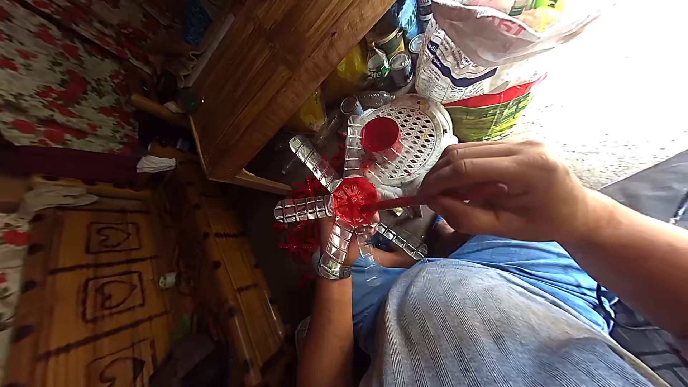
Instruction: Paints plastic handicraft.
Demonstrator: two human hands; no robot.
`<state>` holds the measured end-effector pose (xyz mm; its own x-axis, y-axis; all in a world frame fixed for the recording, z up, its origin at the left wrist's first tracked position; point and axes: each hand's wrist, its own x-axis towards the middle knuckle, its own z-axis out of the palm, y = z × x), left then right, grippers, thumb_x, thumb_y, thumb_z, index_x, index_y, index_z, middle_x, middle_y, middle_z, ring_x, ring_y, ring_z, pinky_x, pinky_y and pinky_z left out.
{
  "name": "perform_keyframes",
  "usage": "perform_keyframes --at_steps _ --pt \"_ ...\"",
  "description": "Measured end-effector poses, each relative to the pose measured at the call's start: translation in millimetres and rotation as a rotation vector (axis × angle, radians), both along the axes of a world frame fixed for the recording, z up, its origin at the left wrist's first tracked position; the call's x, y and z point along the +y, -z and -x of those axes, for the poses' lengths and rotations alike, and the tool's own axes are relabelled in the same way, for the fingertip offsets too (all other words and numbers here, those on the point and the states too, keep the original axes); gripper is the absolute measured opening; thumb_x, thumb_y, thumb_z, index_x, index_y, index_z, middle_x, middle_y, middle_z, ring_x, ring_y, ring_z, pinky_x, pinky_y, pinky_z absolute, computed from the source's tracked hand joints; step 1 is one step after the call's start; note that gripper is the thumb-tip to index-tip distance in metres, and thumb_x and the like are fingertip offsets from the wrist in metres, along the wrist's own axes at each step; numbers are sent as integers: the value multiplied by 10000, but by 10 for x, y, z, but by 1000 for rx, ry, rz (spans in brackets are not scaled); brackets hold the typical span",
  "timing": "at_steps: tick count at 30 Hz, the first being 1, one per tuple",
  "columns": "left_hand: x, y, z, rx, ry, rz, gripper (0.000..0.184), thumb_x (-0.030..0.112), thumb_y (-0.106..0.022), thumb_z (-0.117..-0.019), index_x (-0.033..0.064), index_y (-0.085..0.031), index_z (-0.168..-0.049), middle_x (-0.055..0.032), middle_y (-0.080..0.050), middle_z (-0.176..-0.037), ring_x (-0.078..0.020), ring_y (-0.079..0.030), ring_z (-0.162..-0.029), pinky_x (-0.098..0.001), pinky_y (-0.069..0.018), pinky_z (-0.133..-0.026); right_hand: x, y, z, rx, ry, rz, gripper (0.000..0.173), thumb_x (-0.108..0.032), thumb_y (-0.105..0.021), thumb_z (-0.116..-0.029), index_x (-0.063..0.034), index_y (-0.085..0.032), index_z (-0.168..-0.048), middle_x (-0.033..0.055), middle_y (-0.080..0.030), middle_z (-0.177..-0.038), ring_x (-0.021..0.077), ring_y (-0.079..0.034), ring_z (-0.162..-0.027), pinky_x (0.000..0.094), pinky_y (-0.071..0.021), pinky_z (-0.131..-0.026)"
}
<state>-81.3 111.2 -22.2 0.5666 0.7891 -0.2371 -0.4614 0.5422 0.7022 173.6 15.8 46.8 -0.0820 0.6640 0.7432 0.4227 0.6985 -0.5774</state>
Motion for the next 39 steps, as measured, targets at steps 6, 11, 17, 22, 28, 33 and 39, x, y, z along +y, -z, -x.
perform_keyframes --at_steps 6,11,17,22,28,33,39 --pt "-12 -1 2 -15 24 -30 434 535 -610 -927 117 -695 -1004 -115 -713 -895 -219 -708 -781 -362 -600 -677 39 29 102 188 14 204 103 -146 -659 -935 -72 -730 -939 -81 -697 -807 -63 -630 -677 118 -565 -609" --pt "-47 12 15 67 14 -37 496 592 -702 -846 126 -688 -1017 -92 -708 -882 -194 -699 -770 -345 -594 -668 82 32 145 234 66 202 98 -121 -646 -958 -62 -723 -971 -70 -698 -827 -53 -639 -692 126 -572 -625" --pt "-27 17 7 12 9 -16 430 534 -621 -921 116 -683 -998 -106 -702 -878 -211 -696 -767 -352 -592 -672 33 -8 109 220 62 137 89 -93 -648 -927 -37 -716 -943 -56 -694 -834 -44 -636 -704 134 -575 -637" --pt "-24 18 -6 51 27 -34 486 598 -650 -876 131 -683 -1009 -101 -704 -903 -209 -691 -770 -353 -584 -656 83 49 121 230 74 148 101 -103 -635 -957 -39 -711 -973 -51 -696 -846 -39 -646 -717 139 -580 -648" --pt "-56 -45 -12 19 -77 -56 330 464 -568 -975 171 -717 -967 -67 -728 -873 -185 -717 -791 -369 -610 -699 63 4 29 204 69 95 97 -97 -629 -920 -39 -706 -923 -40 -689 -855 -28 -640 -721 154 -578 -636" --pt "-44 -6 -12 45 11 -27 420 565 -634 -897 157 -687 -981 -80 -710 -884 -203 -701 -792 -359 -592 -683 116 40 60 121 8 175 100 -129 -641 -904 -62 -715 -908 -51 -676 -846 -45 -629 -699 129 -570 -618" --pt "-65 -23 -17 10 -17 -45 346 490 -751 -837 165 -713 -948 -71 -732 -892 -196 -723 -823 -362 -609 -710 105 22 25 90 2 51 123 -109 -636 -917 -32 -731 -928 -14 -673 -882 -16 -627 -761 136 -553 -642"
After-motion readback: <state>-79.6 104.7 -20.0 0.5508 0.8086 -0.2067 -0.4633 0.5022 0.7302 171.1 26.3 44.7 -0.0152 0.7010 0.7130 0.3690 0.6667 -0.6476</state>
